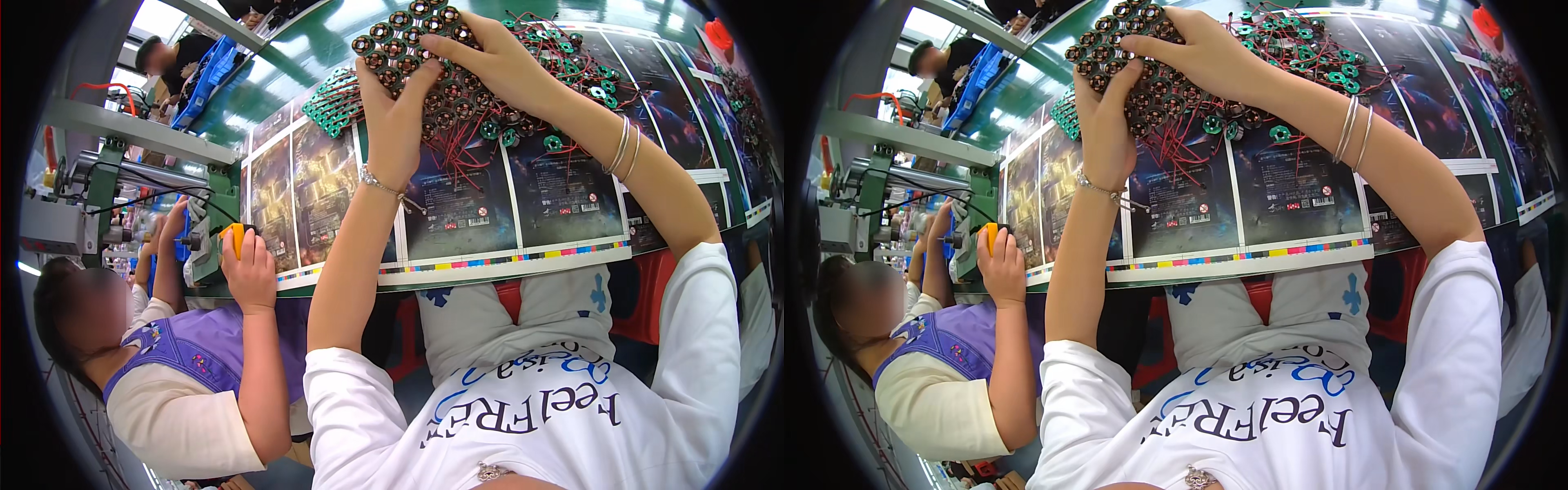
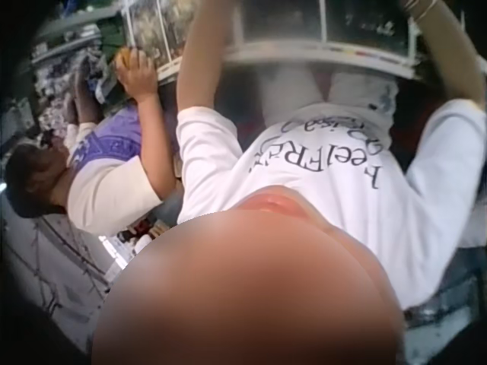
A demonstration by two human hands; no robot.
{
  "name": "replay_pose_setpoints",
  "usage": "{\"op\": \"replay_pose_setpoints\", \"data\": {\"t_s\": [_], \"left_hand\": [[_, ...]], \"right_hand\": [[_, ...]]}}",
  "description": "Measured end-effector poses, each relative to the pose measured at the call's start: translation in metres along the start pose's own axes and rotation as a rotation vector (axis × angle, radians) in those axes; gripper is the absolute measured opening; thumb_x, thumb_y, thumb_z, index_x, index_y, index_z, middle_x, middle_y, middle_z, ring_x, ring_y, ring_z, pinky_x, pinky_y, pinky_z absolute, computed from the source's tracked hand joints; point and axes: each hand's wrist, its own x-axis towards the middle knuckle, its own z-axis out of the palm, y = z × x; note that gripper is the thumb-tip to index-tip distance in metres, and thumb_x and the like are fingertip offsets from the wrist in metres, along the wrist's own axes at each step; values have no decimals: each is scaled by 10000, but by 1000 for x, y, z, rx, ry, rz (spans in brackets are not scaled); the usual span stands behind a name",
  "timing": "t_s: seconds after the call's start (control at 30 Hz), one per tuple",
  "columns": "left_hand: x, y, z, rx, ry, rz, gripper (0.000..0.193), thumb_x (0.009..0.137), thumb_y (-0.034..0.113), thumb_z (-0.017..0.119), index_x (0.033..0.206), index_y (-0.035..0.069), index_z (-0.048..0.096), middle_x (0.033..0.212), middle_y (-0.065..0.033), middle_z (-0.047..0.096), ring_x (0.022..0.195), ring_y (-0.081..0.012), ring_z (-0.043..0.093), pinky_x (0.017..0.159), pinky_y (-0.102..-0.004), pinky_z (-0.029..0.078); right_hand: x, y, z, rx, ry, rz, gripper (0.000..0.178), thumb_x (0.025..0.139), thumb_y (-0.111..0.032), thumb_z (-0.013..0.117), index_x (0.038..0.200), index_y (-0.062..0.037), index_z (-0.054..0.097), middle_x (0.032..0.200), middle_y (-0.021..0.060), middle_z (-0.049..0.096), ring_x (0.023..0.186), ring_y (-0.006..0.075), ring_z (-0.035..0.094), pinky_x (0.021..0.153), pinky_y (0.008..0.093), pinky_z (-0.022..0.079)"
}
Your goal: Assembling small electronic components by winding wires and placing them into a grid assembly.
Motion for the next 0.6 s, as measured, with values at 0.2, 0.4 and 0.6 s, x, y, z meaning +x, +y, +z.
{"op": "replay_pose_setpoints", "data": {"t_s": [0.2,0.4,0.6], "left_hand": [[-3,7,-6,-129,-31,-137,351,843,116,666,1143,36,502,976,-98,651,772,-157,648,646,-242,526],[-7,18,4,-99,43,-121,345,848,131,649,1140,21,502,940,-79,640,767,-126,610,684,-228,496],[-1,7,1,-284,114,-125,308,922,232,597,1125,22,501,935,-64,629,802,-111,583,714,-242,470]], "right_hand": [[-9,-30,8,388,16,177,364,961,-316,555,1073,29,587,952,84,664,807,91,598,699,207,483],[-9,-36,10,326,43,191,391,953,-338,557,1100,22,593,998,79,679,836,81,642,716,206,530],[-5,-28,8,264,64,201,338,887,-242,656,1105,10,595,1002,85,681,828,103,651,716,235,545]]}}
